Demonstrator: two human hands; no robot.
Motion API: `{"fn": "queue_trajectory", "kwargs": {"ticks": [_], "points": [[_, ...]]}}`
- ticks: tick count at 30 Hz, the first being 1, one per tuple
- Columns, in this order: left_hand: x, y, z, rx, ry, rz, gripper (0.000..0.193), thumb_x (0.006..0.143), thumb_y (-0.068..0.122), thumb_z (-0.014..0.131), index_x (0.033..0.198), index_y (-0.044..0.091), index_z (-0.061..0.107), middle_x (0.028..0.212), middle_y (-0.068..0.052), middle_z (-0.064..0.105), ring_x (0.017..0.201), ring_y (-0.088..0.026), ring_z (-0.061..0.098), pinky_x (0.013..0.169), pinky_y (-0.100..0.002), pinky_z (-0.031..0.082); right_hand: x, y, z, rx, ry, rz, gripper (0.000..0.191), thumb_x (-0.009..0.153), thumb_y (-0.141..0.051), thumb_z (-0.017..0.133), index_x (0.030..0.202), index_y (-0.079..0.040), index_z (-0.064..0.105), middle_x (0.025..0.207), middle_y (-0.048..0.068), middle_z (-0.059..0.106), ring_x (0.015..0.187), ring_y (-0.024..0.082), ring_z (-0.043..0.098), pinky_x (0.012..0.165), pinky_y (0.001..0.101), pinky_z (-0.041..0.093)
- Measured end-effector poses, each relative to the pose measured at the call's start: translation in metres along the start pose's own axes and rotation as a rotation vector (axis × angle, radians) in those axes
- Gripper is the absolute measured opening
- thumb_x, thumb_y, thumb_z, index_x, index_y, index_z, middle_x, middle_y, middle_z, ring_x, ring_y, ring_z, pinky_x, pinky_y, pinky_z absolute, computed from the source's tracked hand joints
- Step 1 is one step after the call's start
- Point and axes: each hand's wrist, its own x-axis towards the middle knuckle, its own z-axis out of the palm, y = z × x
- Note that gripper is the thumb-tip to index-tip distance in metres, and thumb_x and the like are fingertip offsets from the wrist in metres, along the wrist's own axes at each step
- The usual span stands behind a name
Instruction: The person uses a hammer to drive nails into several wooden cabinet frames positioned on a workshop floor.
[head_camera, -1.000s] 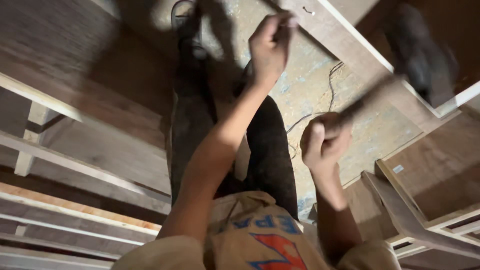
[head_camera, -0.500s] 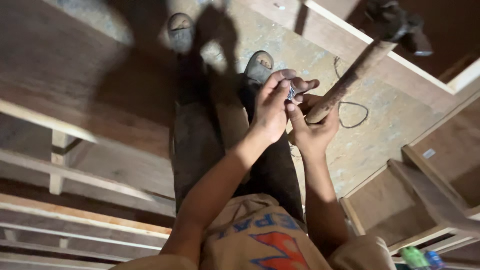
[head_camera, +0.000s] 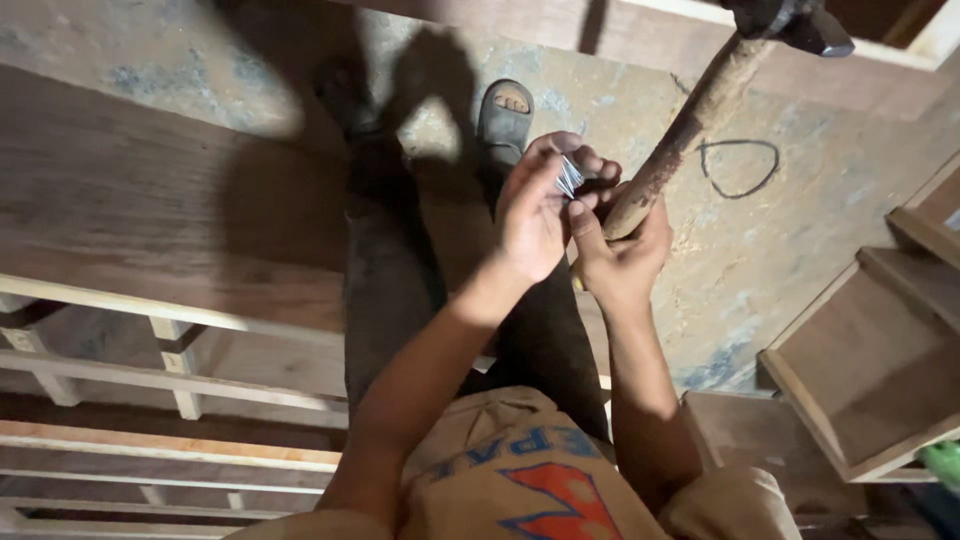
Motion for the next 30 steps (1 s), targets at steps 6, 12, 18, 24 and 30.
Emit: {"fn": "queue_trajectory", "kwargs": {"ticks": [6, 12, 18, 24, 30], "points": [[0.008, -0.014, -0.008, -0.036, 0.022, -0.117, 0.023, 0.112, 0.030, 0.054, 0.111, 0.007, 0.059, 0.104, -0.007, 0.062, 0.104, -0.025, 0.062, 0.085, -0.042, 0.052, -0.011, 0.008, -0.018, -0.066, 0.004, 0.030, 0.021, 0.096, 0.003, 0.074, 0.107, -0.001, 0.056, 0.094, 0.005, 0.066, 0.081, 0.010, 0.061, 0.075, 0.0253, 0.053], [0.013, -0.033, -0.026, -0.137, 0.227, -0.248, 0.024, 0.107, 0.036, 0.057, 0.099, 0.013, 0.056, 0.096, -0.004, 0.059, 0.095, -0.022, 0.060, 0.079, -0.039, 0.052, -0.018, 0.033, -0.027, 0.133, 0.076, 0.093, 0.023, 0.097, 0.003, 0.072, 0.110, -0.002, 0.054, 0.098, 0.007, 0.066, 0.082, 0.013, 0.066, 0.075, 0.0283, 0.057], [0.017, -0.057, -0.044, -0.055, 0.391, -0.261, 0.029, 0.103, 0.043, 0.059, 0.094, 0.016, 0.054, 0.086, -0.002, 0.059, 0.071, -0.018, 0.057, 0.050, -0.027, 0.040, -0.014, 0.046, -0.033, 0.393, 0.133, 0.054, 0.029, 0.097, 0.009, 0.067, 0.117, -0.002, 0.050, 0.103, 0.011, 0.066, 0.093, 0.020, 0.069, 0.083, 0.0373, 0.063], [0.020, -0.052, -0.035, 0.364, 0.262, -0.102, 0.043, 0.107, 0.049, 0.065, 0.091, 0.009, 0.063, 0.062, 0.009, 0.045, 0.049, -0.003, 0.038, 0.041, -0.022, 0.028, -0.013, 0.053, -0.043, 0.529, 0.201, 0.106, 0.032, 0.095, 0.010, 0.068, 0.116, -0.003, 0.048, 0.101, 0.013, 0.066, 0.088, 0.022, 0.068, 0.078, 0.0402, 0.064], [0.024, -0.022, -0.013, 1.264, -0.403, 0.176, 0.023, 0.099, 0.028, 0.077, 0.105, 0.005, 0.075, 0.089, -0.004, 0.075, 0.069, -0.006, 0.063, 0.057, -0.023, 0.048, -0.004, 0.057, -0.060, 0.306, 0.192, -0.050, 0.032, 0.108, 0.009, 0.076, 0.122, -0.001, 0.048, 0.112, 0.015, 0.064, 0.104, 0.021, 0.066, 0.098, 0.0326, 0.058]]}}
